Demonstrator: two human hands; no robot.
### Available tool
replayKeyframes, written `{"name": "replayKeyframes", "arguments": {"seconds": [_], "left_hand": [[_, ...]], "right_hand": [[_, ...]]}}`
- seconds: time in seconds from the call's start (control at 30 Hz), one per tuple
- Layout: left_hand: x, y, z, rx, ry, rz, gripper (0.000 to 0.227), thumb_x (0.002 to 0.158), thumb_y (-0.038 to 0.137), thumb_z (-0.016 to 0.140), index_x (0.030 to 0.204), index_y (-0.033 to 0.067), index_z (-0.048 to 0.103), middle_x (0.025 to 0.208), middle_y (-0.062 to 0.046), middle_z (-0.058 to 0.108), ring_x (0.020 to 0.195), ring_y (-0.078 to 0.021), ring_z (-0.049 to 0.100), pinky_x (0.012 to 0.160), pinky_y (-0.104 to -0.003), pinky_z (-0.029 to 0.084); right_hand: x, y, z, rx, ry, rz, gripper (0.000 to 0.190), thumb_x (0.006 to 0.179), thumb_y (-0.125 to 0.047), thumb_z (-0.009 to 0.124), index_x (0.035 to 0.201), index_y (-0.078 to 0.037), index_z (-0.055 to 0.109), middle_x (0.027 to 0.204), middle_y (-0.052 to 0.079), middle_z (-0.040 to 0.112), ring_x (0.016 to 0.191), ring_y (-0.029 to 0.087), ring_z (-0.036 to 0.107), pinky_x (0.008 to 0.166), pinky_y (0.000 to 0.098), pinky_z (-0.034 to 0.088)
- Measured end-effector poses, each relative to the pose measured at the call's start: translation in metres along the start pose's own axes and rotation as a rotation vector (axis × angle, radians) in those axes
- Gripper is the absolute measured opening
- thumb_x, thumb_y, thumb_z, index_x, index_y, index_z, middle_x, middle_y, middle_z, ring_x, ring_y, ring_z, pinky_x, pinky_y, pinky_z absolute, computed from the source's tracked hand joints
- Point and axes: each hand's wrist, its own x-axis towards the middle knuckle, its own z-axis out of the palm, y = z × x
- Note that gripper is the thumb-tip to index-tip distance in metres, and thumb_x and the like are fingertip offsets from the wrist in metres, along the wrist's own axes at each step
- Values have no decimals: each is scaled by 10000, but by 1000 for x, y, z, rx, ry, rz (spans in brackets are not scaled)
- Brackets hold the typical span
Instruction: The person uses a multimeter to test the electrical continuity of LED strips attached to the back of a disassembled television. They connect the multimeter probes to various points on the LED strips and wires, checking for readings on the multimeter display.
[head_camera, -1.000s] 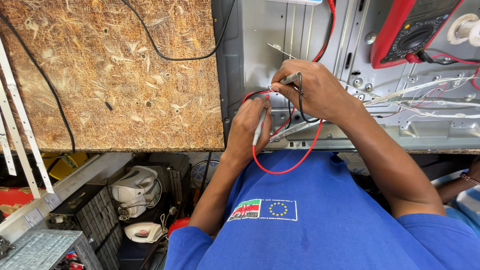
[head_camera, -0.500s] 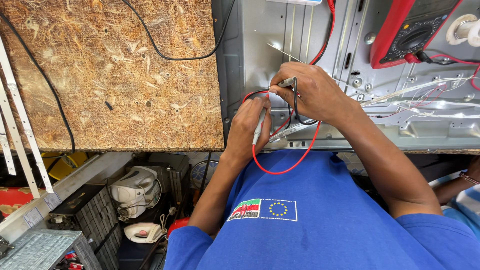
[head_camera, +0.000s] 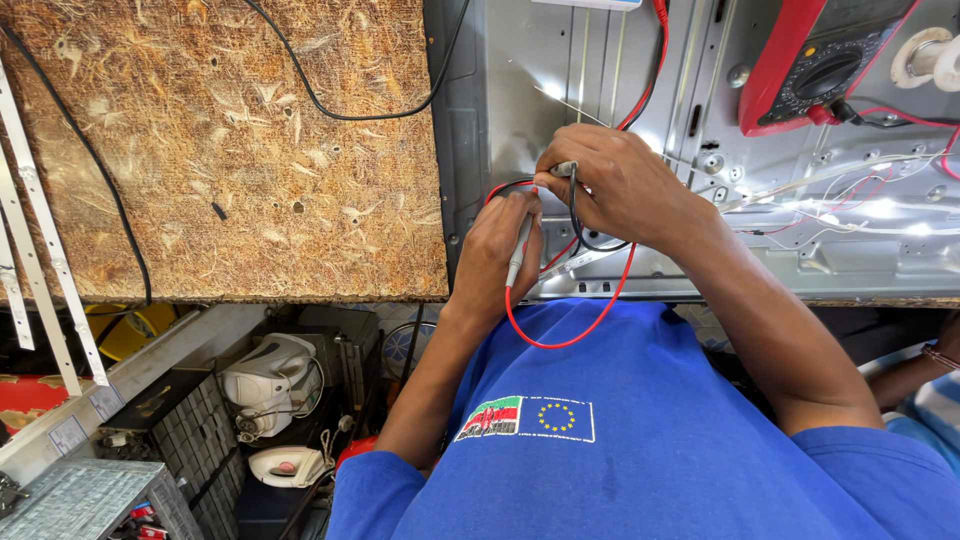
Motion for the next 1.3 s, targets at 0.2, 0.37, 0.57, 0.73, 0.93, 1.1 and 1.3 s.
{"name": "replayKeyframes", "arguments": {"seconds": [0.2,0.37,0.57,0.73,0.93,1.1,1.3], "left_hand": [[2,2,-1,-20,-4,7,101,965,-13,545,1015,74,539,813,-163,592,770,-398,636,718,-434,527],[-1,-3,2,-22,-10,18,104,963,-3,549,1016,86,539,829,-153,592,790,-390,640,736,-431,528],[0,-3,0,-21,-13,44,109,945,-28,563,1006,62,562,881,-185,633,831,-412,663,768,-446,537],[-1,-7,2,-50,-61,89,116,914,-97,568,995,-15,576,933,-275,651,893,-502,665,816,-518,535],[-7,-12,4,27,-61,-8,51,951,-21,576,992,3,594,885,-256,626,858,-531,634,743,-529,524],[-7,-11,4,82,-37,-47,25,994,52,611,1013,68,611,915,-173,663,866,-444,673,754,-458,543],[0,2,4,57,-16,-49,29,1013,50,607,1013,79,600,858,-190,638,768,-504,628,625,-468,516]], "right_hand": [[2,2,0,6,-29,8,124,1061,-83,630,951,-28,644,786,136,597,732,316,622,628,409,495],[1,2,1,-2,1,-7,173,1080,-136,602,936,-42,594,761,115,550,728,349,604,606,442,482],[0,7,5,-18,28,-54,212,1082,-185,579,924,-45,559,769,120,525,758,370,599,650,463,495],[-1,9,5,3,67,-91,223,1084,-181,538,912,-39,544,798,140,545,806,404,616,727,473,514],[-4,17,15,63,107,-120,172,1059,-148,550,961,-7,552,850,192,576,865,461,617,784,527,514],[-5,28,30,11,133,-140,179,1062,-223,545,1012,-51,545,925,136,613,921,409,643,835,487,537],[-3,33,41,-76,175,-138,168,1051,-245,539,988,-89,531,884,92,584,864,370,646,782,466,536]]}}
